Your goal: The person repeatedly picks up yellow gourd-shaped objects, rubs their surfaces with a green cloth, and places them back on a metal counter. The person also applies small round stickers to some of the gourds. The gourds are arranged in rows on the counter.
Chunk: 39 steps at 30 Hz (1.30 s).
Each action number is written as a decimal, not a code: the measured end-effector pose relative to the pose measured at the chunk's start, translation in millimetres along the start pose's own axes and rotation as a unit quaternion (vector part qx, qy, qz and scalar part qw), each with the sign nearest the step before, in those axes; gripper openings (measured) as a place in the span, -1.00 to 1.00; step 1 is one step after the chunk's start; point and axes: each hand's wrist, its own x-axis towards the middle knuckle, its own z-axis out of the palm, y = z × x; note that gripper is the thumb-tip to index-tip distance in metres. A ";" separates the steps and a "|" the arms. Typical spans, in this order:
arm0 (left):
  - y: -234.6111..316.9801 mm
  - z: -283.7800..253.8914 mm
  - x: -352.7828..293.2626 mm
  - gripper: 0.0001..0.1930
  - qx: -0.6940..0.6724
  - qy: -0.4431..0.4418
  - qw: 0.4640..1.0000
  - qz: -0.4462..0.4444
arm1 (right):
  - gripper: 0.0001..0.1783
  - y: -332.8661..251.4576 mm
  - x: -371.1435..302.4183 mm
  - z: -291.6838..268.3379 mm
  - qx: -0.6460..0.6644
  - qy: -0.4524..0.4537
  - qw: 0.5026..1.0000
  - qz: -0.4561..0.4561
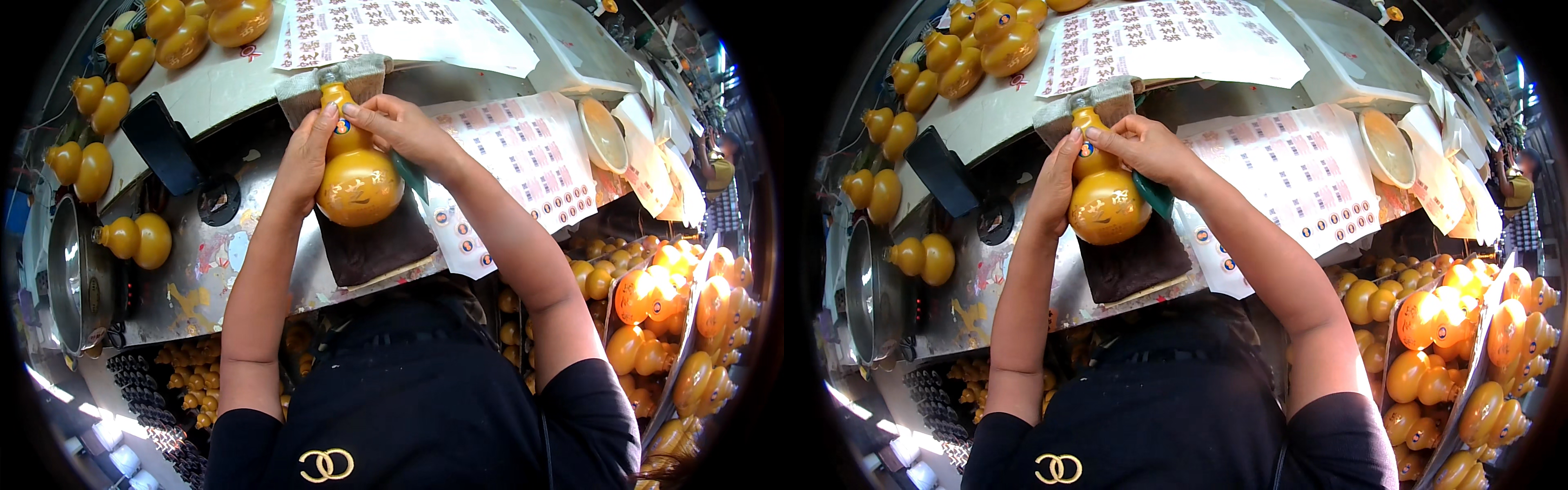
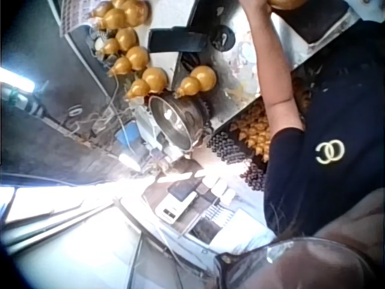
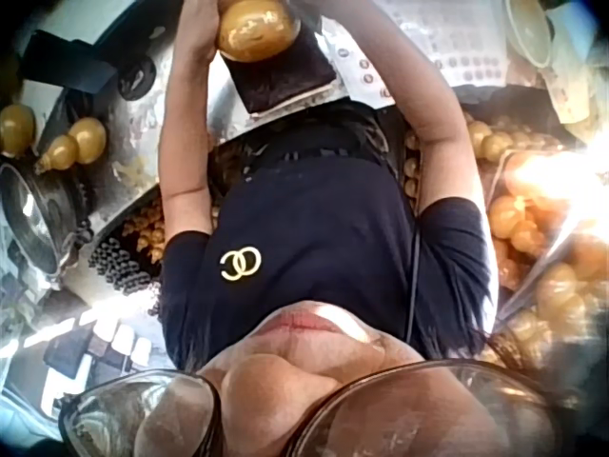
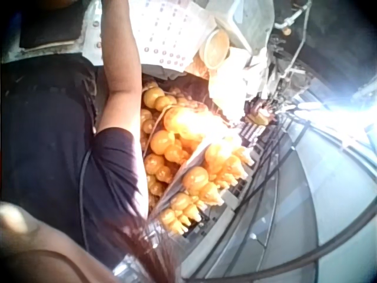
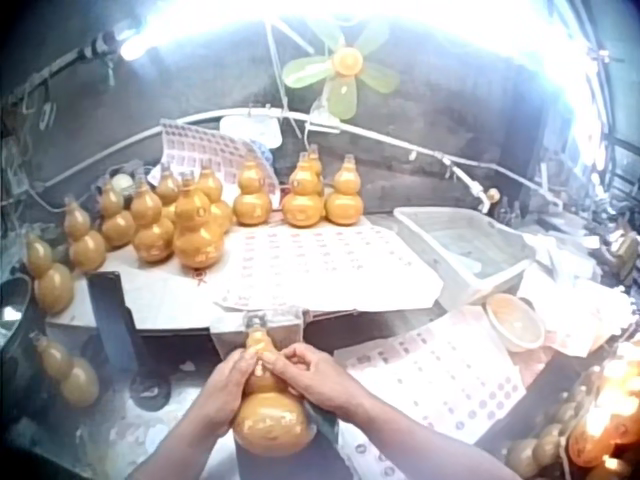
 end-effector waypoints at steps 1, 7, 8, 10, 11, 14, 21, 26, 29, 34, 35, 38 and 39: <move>-1.0 -0.6 0.1 -0.56 -0.003 -0.003 1.000 0.003 | -0.40 -0.8 0.2 0.4 -0.007 0.003 1.000 0.001; -5.5 -4.9 1.0 -0.58 0.010 -0.015 1.000 0.021 | -0.55 -6.4 0.0 3.3 -0.033 0.015 0.999 0.000; -6.6 -5.0 0.6 -0.57 0.004 -0.012 1.000 0.018 | -0.54 -7.5 -0.8 3.6 -0.035 0.017 0.999 0.000; -6.2 -4.4 -0.1 -0.57 -0.006 -0.006 1.000 0.013 | -0.53 -9.2 -0.6 3.8 -0.047 0.019 0.999 0.004; -5.2 -3.2 -1.1 -0.56 -0.011 0.002 1.000 0.009 | -0.53 -9.8 0.5 3.9 -0.056 0.019 0.998 0.009; -1.2 1.1 -1.7 -0.56 -0.036 0.013 0.999 -0.013 | -0.47 -7.0 -0.8 3.7 -0.045 0.028 0.999 0.010; -3.1 3.1 1.0 -0.60 0.038 0.026 0.999 0.017 | -0.59 -4.2 -6.8 3.7 0.033 0.003 0.999 -0.020; -1.2 5.2 -1.1 -0.58 -0.011 0.031 0.999 0.019 | -0.59 3.9 -2.7 3.1 0.035 0.010 0.999 -0.026; 1.8 4.8 -2.6 -0.49 -0.015 0.000 1.000 -0.013 | -0.57 10.7 2.5 0.2 0.053 -0.001 0.998 -0.021; 10.2 -4.4 -3.4 -0.24 -0.147 -0.063 0.983 -0.090 | -0.25 -4.0 0.3 -0.4 -0.056 0.011 0.998 0.010; 9.4 -5.3 -3.5 -0.22 -0.144 -0.064 0.984 -0.087 | -0.20 -6.1 1.1 0.0 -0.117 0.018 0.993 0.009; 6.4 -6.7 -4.4 -0.17 -0.131 -0.065 0.986 -0.082 | -0.11 -5.5 4.2 2.7 -0.226 0.037 0.973 -0.015; 7.0 -5.5 -4.5 -0.17 -0.126 -0.062 0.987 -0.081 | -0.13 -4.8 6.6 1.3 -0.227 0.026 0.973 -0.020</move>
